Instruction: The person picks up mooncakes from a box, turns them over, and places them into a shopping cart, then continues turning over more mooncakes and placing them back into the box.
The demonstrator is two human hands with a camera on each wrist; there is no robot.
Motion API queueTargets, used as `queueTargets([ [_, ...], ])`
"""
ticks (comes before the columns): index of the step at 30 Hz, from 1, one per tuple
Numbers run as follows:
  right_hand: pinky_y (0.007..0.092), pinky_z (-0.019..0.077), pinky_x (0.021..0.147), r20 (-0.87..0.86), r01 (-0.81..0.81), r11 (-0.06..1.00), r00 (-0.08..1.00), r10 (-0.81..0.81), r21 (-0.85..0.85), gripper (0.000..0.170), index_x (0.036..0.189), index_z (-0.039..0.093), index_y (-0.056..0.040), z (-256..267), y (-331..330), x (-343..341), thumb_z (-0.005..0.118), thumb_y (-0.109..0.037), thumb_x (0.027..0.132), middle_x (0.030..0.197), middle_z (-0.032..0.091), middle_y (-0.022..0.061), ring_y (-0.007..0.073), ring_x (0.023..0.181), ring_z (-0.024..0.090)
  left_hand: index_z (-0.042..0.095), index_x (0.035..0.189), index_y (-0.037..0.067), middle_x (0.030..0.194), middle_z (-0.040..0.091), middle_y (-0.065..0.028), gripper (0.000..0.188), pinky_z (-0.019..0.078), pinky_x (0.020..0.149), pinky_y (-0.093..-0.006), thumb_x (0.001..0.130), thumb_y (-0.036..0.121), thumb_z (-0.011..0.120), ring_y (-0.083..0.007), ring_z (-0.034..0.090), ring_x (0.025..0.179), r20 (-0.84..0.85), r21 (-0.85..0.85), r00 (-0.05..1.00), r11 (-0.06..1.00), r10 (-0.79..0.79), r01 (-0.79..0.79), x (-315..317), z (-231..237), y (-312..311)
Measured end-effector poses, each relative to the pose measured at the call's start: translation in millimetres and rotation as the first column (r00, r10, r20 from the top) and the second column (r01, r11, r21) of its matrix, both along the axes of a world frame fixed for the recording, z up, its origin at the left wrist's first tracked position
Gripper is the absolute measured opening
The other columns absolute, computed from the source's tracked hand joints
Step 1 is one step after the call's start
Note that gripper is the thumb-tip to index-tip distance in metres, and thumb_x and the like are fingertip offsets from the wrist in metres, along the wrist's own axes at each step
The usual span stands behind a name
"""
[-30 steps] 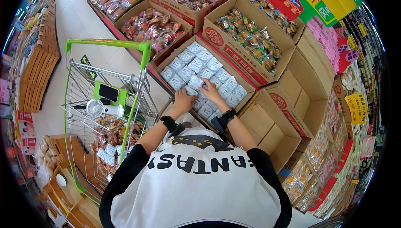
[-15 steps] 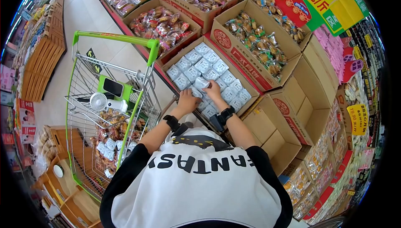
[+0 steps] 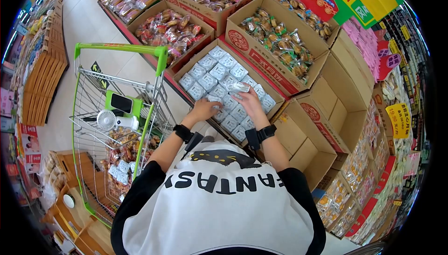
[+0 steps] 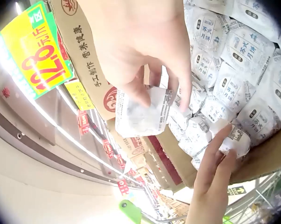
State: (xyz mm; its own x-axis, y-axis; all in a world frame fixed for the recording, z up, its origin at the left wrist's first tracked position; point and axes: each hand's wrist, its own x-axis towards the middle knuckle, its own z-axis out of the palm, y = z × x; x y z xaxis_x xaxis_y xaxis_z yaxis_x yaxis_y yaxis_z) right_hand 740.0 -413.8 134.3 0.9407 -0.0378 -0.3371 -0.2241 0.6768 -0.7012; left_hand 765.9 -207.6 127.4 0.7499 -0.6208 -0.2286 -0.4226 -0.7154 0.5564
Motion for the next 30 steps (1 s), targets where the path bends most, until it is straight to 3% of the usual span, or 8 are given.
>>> queueTargets([
  [1,0.0412,0.0427,0.081,0.043,0.000,0.996,0.999,-0.003,0.084,0.036,0.111,0.042,-0.0045,-0.5,-1.9,-0.9,0.046,0.001,0.076,0.106,0.049,0.0118,0.0244,0.098,0.049,0.057,0.101,0.023,0.090,0.052,-0.0148,0.028,0.0341,0.081,-0.0361,0.073,0.021,0.055,-0.0293,0.045,0.092,-0.190,-0.048,0.982,0.999,-0.004,-0.005,5.7,8.3,-0.1],
  [2,0.0412,0.0427,0.081,0.045,0.003,0.997,0.999,-0.007,0.083,0.036,0.111,0.042,-0.0045,-1.9,-4.6,-1.1,0.046,0.001,0.076,0.106,0.049,0.0118,0.0244,0.098,0.049,0.057,0.101,0.023,0.090,0.052,-0.0148,0.028,0.0341,0.081,-0.0361,0.073,0.021,0.055,-0.0293,0.045,0.092,-0.189,-0.048,0.982,0.999,-0.008,-0.001,9.8,15.6,0.8],
  [4,0.0430,0.0397,0.085,0.016,-0.069,0.982,0.998,0.067,0.177,0.029,0.109,0.044,-0.0039,1.3,-6.2,-0.8,0.040,-0.009,0.081,0.107,0.049,0.0129,0.0271,0.099,0.049,0.055,0.105,0.016,0.094,0.055,-0.0102,0.029,0.0347,0.081,-0.0301,0.076,0.017,0.054,-0.0234,0.045,0.095,-0.379,-0.525,0.910,0.849,-0.171,-0.059,15.1,30.0,4.5],
  [10,0.0415,0.0379,0.087,0.105,-0.349,0.914,0.937,0.334,0.204,0.040,0.113,0.044,-0.0054,24.1,5.2,-2.8,0.029,-0.028,0.084,0.113,0.048,0.0116,0.0260,0.101,0.048,0.054,0.105,0.009,0.110,0.049,-0.0065,0.027,0.0338,0.086,-0.0292,0.079,0.009,0.051,-0.0183,0.045,0.100,-0.318,-0.599,0.940,0.795,-0.125,-0.097,11.1,78.5,12.0],
  [13,0.0436,0.0366,0.089,-0.096,-0.305,0.943,0.943,0.318,0.135,0.043,0.116,0.042,-0.0058,33.8,18.7,-5.2,0.026,-0.031,0.085,0.115,0.047,0.0102,0.0262,0.103,0.047,0.054,0.107,0.010,0.116,0.042,-0.0065,0.028,0.0327,0.088,-0.0310,0.078,0.009,0.053,-0.0196,0.040,0.105,-0.351,-0.616,0.918,0.784,-0.186,-0.077,6.3,105.1,11.8],
  [19,0.0462,0.0373,0.088,0.009,-0.399,0.844,0.906,0.424,0.358,0.048,0.120,0.039,-0.0077,40.2,34.3,-6.3,0.023,-0.040,0.088,0.116,0.045,0.0092,0.0250,0.103,0.047,0.055,0.107,0.014,0.115,0.038,-0.0136,0.031,0.0322,0.089,-0.0321,0.077,0.010,0.055,-0.0261,0.035,0.108,-0.160,-0.554,0.976,0.832,-0.147,0.035,-0.2,99.9,9.8],
  [25,0.0409,0.0388,0.086,0.018,-0.423,0.870,0.901,0.432,0.253,0.067,0.120,0.040,-0.0096,56.9,42.8,-9.6,0.020,-0.061,0.081,0.116,0.047,0.0050,0.0215,0.102,0.048,0.055,0.107,0.015,0.118,0.037,-0.0170,0.032,0.0294,0.093,-0.0343,0.076,0.012,0.056,-0.0302,0.035,0.110,-0.235,-0.560,0.963,0.828,-0.135,-0.021,-11.8,117.1,11.2],
  [30,0.0358,0.0384,0.084,-0.038,-0.375,0.905,0.920,0.390,0.198,0.068,0.120,0.040,-0.0120,53.4,46.0,-16.9,0.022,-0.063,0.080,0.114,0.049,0.0030,0.0194,0.101,0.048,0.053,0.112,0.016,0.125,0.031,-0.0211,0.036,0.0269,0.095,-0.0353,0.077,0.010,0.054,-0.0325,0.028,0.118,-0.220,-0.499,0.964,0.866,-0.147,0.019,-23.5,130.1,9.3],
])
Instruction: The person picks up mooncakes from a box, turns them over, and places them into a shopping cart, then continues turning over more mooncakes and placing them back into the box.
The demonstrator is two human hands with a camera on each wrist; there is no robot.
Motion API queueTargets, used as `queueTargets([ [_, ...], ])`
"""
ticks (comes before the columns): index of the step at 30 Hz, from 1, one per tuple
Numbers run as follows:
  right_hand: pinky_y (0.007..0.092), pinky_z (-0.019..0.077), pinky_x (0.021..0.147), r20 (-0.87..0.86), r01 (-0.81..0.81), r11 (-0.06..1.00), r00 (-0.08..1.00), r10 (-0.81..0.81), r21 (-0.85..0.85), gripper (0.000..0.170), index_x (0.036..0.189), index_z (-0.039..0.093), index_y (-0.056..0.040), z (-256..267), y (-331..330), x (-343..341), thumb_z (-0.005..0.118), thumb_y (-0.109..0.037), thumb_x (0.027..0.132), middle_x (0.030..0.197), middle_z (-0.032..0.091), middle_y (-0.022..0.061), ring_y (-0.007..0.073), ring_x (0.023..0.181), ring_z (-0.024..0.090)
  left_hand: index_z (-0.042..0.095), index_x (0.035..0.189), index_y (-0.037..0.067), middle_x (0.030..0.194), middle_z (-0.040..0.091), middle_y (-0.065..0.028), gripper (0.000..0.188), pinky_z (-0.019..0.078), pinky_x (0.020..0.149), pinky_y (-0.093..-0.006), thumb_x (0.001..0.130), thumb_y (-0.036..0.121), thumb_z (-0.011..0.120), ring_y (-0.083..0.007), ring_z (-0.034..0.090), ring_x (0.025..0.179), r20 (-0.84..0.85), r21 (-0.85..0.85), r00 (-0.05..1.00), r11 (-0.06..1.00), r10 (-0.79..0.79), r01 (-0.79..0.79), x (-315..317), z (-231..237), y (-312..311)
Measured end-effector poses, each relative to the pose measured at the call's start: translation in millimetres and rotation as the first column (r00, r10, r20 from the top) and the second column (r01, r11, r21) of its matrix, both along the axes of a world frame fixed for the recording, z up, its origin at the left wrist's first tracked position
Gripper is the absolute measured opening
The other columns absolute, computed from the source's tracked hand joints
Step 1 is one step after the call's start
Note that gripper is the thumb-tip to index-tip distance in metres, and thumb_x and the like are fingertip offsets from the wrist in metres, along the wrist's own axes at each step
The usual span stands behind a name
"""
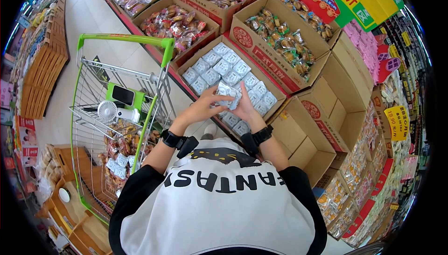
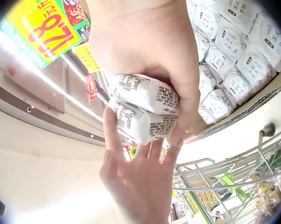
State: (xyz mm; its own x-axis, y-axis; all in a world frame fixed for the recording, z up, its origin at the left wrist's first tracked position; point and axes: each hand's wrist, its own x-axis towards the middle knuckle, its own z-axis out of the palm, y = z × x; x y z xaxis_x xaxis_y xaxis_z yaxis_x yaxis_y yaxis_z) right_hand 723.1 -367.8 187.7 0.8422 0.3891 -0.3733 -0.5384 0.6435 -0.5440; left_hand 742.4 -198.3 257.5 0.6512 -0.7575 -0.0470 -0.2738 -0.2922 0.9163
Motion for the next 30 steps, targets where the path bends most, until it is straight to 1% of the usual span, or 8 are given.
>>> queueTargets([
  [2,0.0348,0.0380,0.083,0.003,0.004,1.000,1.000,-0.004,0.031,0.069,0.121,0.040,-0.0127,1.7,1.1,-2.9,0.022,-0.064,0.079,0.113,0.050,0.0026,0.0191,0.101,0.048,0.052,0.114,0.015,0.126,0.031,-0.0214,0.037,0.0262,0.095,-0.0356,0.078,0.008,0.053,-0.0327,0.026,0.120,-0.055,-0.046,0.998,0.998,-0.041,0.038,-1.3,-5.8,1.1],
  [5,0.0375,0.0385,0.084,-0.069,0.018,0.998,0.998,-0.014,0.054,0.070,0.120,0.040,-0.0119,12.8,3.0,-8.8,0.022,-0.065,0.078,0.112,0.050,0.0044,0.0202,0.100,0.049,0.048,0.117,0.014,0.127,0.033,-0.0179,0.040,0.0310,0.092,-0.0337,0.079,0.003,0.049,-0.0286,0.027,0.121,0.104,-0.059,0.993,0.997,0.053,-0.047,-4.2,-28.3,3.0],
  [7,0.0404,0.0398,0.084,-0.081,0.027,0.996,0.997,-0.020,0.082,0.072,0.120,0.039,-0.0105,14.3,4.8,-11.0,0.022,-0.066,0.078,0.112,0.050,0.0074,0.0224,0.101,0.049,0.042,0.122,0.012,0.122,0.041,-0.0118,0.044,0.0370,0.086,-0.0296,0.080,-0.001,0.044,-0.0232,0.037,0.114,-0.110,-0.205,0.985,0.966,0.136,-0.156,-10.7,-20.9,4.1],
  [11,0.0423,0.0415,0.083,-0.106,0.059,0.990,0.993,-0.046,0.125,0.075,0.120,0.039,-0.0083,12.9,7.4,-15.1,0.021,-0.066,0.077,0.112,0.050,0.0105,0.0261,0.099,0.050,0.039,0.122,0.010,0.113,0.045,-0.0133,0.046,0.0423,0.077,-0.0266,0.078,-0.003,0.046,-0.0206,0.046,0.100,-0.114,-0.237,0.967,0.939,0.227,-0.248,-19.4,-18.9,7.8],
  [13,0.0416,0.0428,0.081,-0.035,-0.036,0.987,0.998,0.042,0.156,0.077,0.121,0.039,-0.0069,11.6,7.0,-16.9,0.019,-0.067,0.077,0.112,0.050,0.0112,0.0289,0.098,0.051,0.038,0.119,0.005,0.108,0.047,-0.0101,0.043,0.0444,0.073,-0.0259,0.078,-0.004,0.048,-0.0166,0.047,0.096,-0.284,-0.338,0.921,0.871,0.267,-0.357,-21.4,-27.7,9.8],
  [16,0.0414,0.0431,0.081,0.006,-0.104,0.983,0.995,0.104,0.151,0.079,0.121,0.039,-0.0061,14.0,11.9,-20.1,0.017,-0.068,0.076,0.112,0.050,0.0119,0.0306,0.097,0.052,0.039,0.115,0.002,0.104,0.049,-0.0084,0.039,0.0467,0.068,-0.0243,0.078,-0.003,0.049,-0.0147,0.049,0.091,-0.312,-0.287,0.893,0.864,0.325,-0.414,-27.7,-28.1,15.7],
  [26,0.0453,0.0432,0.080,0.005,-0.323,0.940,0.946,0.325,0.113,0.082,0.122,0.038,-0.0062,9.5,31.4,-31.7,0.012,-0.069,0.076,0.111,0.051,0.0113,0.0281,0.099,0.052,0.041,0.108,0.002,0.101,0.050,-0.0083,0.033,0.0469,0.069,-0.0258,0.077,-0.001,0.052,-0.0151,0.048,0.093,-0.402,-0.222,0.803,0.804,0.440,-0.552,-64.0,-42.4,41.8],
  [30,0.0450,0.0429,0.080,0.043,-0.407,0.905,0.913,0.405,0.126,0.078,0.122,0.038,-0.0069,-0.5,46.2,-38.4,0.014,-0.066,0.078,0.112,0.050,0.0098,0.0241,0.099,0.051,0.042,0.105,0.003,0.100,0.050,-0.0068,0.032,0.0408,0.080,-0.0284,0.076,0.000,0.055,-0.0160,0.047,0.096,-0.447,-0.215,0.737,0.739,0.506,-0.638,-90.4,-47.9,56.0],
])
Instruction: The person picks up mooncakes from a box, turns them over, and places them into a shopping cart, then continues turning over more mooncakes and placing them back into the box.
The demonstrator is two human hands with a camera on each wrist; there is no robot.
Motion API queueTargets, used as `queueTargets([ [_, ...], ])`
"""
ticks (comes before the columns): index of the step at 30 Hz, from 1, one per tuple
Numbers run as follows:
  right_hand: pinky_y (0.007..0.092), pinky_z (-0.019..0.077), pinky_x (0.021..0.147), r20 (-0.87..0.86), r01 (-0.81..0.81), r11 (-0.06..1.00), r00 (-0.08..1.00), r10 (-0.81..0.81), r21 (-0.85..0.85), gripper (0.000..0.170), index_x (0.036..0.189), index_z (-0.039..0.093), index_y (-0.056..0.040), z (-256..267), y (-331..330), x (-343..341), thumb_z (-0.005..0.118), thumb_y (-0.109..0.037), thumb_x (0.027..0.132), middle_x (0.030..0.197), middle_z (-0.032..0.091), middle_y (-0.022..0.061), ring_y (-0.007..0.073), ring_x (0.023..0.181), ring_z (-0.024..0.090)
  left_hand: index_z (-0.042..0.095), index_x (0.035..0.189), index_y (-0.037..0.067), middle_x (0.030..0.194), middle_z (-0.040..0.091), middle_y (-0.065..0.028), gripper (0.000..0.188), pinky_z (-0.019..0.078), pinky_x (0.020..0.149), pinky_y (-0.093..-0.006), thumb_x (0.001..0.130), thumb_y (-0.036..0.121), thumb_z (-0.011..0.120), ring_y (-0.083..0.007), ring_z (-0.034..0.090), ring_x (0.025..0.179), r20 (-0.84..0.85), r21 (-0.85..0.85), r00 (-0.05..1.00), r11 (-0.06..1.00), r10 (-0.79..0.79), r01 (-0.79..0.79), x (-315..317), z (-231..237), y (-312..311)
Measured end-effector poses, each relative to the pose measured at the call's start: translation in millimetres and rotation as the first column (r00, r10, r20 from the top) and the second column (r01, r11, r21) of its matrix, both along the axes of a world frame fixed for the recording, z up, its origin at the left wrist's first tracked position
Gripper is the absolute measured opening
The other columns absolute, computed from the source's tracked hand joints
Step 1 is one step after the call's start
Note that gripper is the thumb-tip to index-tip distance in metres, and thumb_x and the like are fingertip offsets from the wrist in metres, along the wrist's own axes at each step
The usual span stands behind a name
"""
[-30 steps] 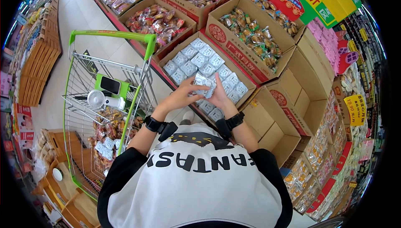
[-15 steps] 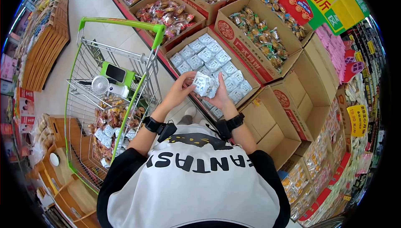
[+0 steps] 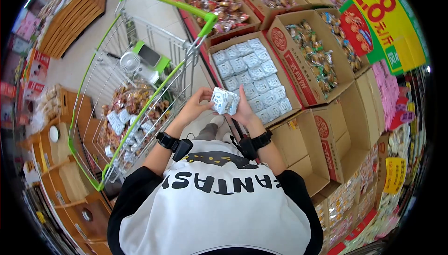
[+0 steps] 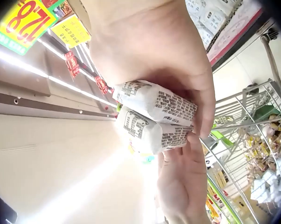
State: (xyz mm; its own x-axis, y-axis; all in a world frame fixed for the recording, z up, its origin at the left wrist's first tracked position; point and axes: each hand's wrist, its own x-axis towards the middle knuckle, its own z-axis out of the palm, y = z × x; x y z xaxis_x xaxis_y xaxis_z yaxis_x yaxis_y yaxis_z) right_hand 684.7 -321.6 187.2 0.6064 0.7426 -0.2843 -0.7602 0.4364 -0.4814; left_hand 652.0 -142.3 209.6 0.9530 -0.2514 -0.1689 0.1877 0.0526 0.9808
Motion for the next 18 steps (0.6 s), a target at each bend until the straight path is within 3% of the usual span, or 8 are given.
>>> queueTargets([
  [2,0.0430,0.0425,0.081,0.006,-0.054,0.999,0.999,0.054,0.005,0.076,0.122,0.038,-0.0070,-9.8,11.0,-3.4,0.014,-0.065,0.078,0.113,0.049,0.0089,0.0222,0.100,0.051,0.042,0.103,0.003,0.099,0.050,-0.0063,0.032,0.0383,0.084,-0.0290,0.075,0.000,0.056,-0.0164,0.046,0.097,0.007,0.003,0.999,0.999,0.053,-0.053,-16.5,-1.8,8.9],
  [5,0.0319,0.0380,0.087,0.077,-0.227,0.974,0.971,0.228,-0.021,0.074,0.124,0.036,-0.0077,-14.7,30.1,-12.0,0.015,-0.063,0.080,0.116,0.047,0.0057,0.0163,0.104,0.047,0.043,0.102,0.003,0.100,0.050,-0.0058,0.032,0.0344,0.087,-0.0294,0.074,0.000,0.057,-0.0165,0.045,0.099,0.002,0.021,0.990,0.989,0.143,-0.143,-46.1,-3.3,23.6],
  [10,0.0295,0.0341,0.090,0.113,-0.424,0.898,0.892,0.437,-0.118,0.075,0.128,0.030,-0.0086,-17.5,62.1,-31.2,0.016,-0.064,0.080,0.120,0.044,0.0040,0.0145,0.109,0.043,0.042,0.103,0.005,0.101,0.047,-0.0043,0.035,0.0403,0.084,-0.0282,0.073,0.001,0.058,-0.0147,0.044,0.099,-0.100,0.031,0.953,0.958,0.286,-0.284,-99.0,-1.9,40.7],
  [12,0.0291,0.0339,0.091,0.082,-0.471,0.874,0.873,0.482,-0.120,0.075,0.129,0.029,-0.0091,-18.6,69.1,-43.3,0.015,-0.064,0.079,0.120,0.044,0.0040,0.0143,0.109,0.043,0.039,0.112,0.004,0.105,0.047,-0.0049,0.043,0.0398,0.085,-0.0285,0.073,0.002,0.058,-0.0146,0.044,0.101,-0.132,0.019,0.934,0.943,0.332,-0.332,-116.2,-3.0,43.2],
  [15,0.0295,0.0338,0.091,0.113,-0.525,0.844,0.837,0.536,-0.110,0.076,0.130,0.025,-0.0095,-27.5,73.0,-51.8,0.014,-0.065,0.079,0.122,0.042,0.0047,0.0151,0.110,0.042,0.028,0.125,0.003,0.113,0.046,-0.0081,0.056,0.0395,0.085,-0.0287,0.076,0.003,0.056,-0.0150,0.044,0.103,-0.185,0.023,0.952,0.970,0.242,-0.242,-128.7,-8.4,48.1],
  [18,0.0298,0.0348,0.091,0.148,-0.543,0.825,0.813,0.564,-0.160,0.078,0.132,0.019,-0.0091,-27.1,74.6,-52.3,0.014,-0.065,0.078,0.124,0.039,0.0058,0.0164,0.111,0.042,0.028,0.125,0.004,0.115,0.046,-0.0089,0.056,0.0396,0.085,-0.0286,0.076,0.004,0.056,-0.0148,0.045,0.103,-0.185,-0.063,0.955,0.967,0.230,-0.245,-131.4,-5.1,47.0],
])
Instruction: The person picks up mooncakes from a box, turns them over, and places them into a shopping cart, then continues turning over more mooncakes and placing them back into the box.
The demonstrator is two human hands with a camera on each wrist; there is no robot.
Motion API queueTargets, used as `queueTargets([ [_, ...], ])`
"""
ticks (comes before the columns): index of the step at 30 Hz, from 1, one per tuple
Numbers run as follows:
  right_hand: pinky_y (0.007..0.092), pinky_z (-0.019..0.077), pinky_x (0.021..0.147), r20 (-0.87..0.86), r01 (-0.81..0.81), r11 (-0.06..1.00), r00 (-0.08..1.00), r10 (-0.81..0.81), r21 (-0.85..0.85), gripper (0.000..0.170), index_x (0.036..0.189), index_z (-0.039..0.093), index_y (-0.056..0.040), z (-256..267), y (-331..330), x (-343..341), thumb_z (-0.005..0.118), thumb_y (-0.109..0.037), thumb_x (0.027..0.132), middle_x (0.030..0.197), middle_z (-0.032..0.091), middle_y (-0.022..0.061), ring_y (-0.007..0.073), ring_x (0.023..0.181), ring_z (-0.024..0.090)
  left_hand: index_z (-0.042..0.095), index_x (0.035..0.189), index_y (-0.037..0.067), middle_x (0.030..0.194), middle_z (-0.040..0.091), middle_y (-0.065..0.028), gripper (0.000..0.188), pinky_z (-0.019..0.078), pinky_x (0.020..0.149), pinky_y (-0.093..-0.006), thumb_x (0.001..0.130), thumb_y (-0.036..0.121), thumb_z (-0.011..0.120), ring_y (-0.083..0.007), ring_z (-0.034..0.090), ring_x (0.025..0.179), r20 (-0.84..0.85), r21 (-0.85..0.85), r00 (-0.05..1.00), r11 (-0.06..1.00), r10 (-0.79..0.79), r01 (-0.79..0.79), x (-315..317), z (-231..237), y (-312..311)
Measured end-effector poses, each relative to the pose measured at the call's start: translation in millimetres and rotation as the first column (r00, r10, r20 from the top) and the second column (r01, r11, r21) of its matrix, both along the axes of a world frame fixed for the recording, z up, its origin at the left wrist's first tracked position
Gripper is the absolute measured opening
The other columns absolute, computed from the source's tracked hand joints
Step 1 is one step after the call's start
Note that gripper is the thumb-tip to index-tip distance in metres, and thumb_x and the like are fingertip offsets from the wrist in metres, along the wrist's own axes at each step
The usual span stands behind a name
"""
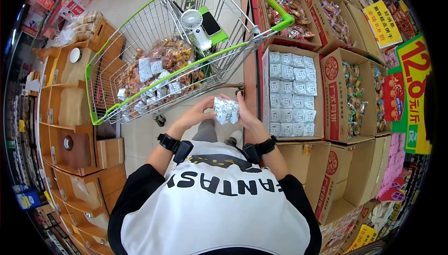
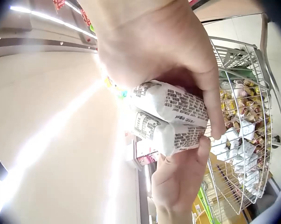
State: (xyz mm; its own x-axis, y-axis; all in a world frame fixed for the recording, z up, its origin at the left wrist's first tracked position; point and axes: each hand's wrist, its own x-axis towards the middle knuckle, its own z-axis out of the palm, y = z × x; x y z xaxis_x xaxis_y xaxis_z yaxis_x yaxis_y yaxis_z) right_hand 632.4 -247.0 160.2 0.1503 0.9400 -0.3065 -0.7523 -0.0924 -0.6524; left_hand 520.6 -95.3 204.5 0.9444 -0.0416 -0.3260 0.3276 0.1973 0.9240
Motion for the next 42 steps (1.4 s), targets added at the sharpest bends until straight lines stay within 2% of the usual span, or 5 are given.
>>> queueTargets([
  [17,0.0312,0.0393,0.085,0.042,0.103,0.995,0.994,-0.102,-0.005,0.065,0.130,0.025,-0.0131,47.2,116.9,-9.3,0.019,-0.059,0.083,0.119,0.044,0.0055,0.0154,0.105,0.045,0.038,0.115,0.007,0.109,0.048,-0.0058,0.052,0.0365,0.086,-0.0279,0.070,0.006,0.065,-0.0151,0.045,0.104,0.100,-0.225,0.956,0.942,0.276,-0.249,-18.2,20.2,96.4],
  [22,0.0338,0.0419,0.083,-0.006,-0.002,1.000,1.000,0.002,-0.007,0.051,0.123,0.034,-0.0099,61.0,169.5,-19.7,0.025,-0.047,0.088,0.114,0.046,0.0064,0.0165,0.102,0.048,0.037,0.115,0.005,0.107,0.049,-0.0065,0.052,0.0374,0.084,-0.0271,0.071,0.007,0.064,-0.0152,0.047,0.099,0.211,-0.249,0.836,0.855,0.506,-0.454,-41.4,24.1,133.2],
  [29,0.0306,0.0445,0.082,0.348,-0.309,0.926,0.862,0.368,-0.215,0.040,0.118,0.035,0.0017,61.0,225.5,-38.1,0.044,-0.021,0.086,0.105,0.050,0.0129,0.0206,0.091,0.054,0.047,0.106,0.005,0.091,0.052,-0.0047,0.035,0.0378,0.073,-0.0244,0.077,0.021,0.059,-0.0110,0.048,0.086,0.109,0.002,0.693,0.697,0.713,-0.717,-88.8,9.8,188.4],
  [35,0.0257,0.0458,0.074,0.371,-0.392,0.870,0.793,0.484,-0.297,0.067,0.125,0.019,0.0095,52.8,275.9,-57.2,0.052,-0.028,0.080,0.096,0.053,0.0195,0.0216,0.084,0.057,0.051,0.099,0.004,0.081,0.052,-0.0018,0.028,0.0369,0.061,-0.0213,0.081,0.026,0.054,-0.0079,0.047,0.074,-0.004,0.148,0.551,0.545,0.835,-0.825,-116.6,-1.3,210.1],
  [42,0.0260,0.0447,0.075,0.386,-0.518,0.794,0.695,0.607,-0.318,0.061,0.126,0.021,0.0077,57.3,318.4,-84.3,0.050,-0.024,0.081,0.101,0.051,0.0189,0.0202,0.087,0.056,0.053,0.097,0.002,0.080,0.055,-0.0015,0.026,0.0410,0.058,-0.0231,0.084,0.024,0.046,-0.0079,0.049,0.071,-0.048,0.199,0.411,0.412,0.910,-0.889,-148.6,-9.8,228.9],
])
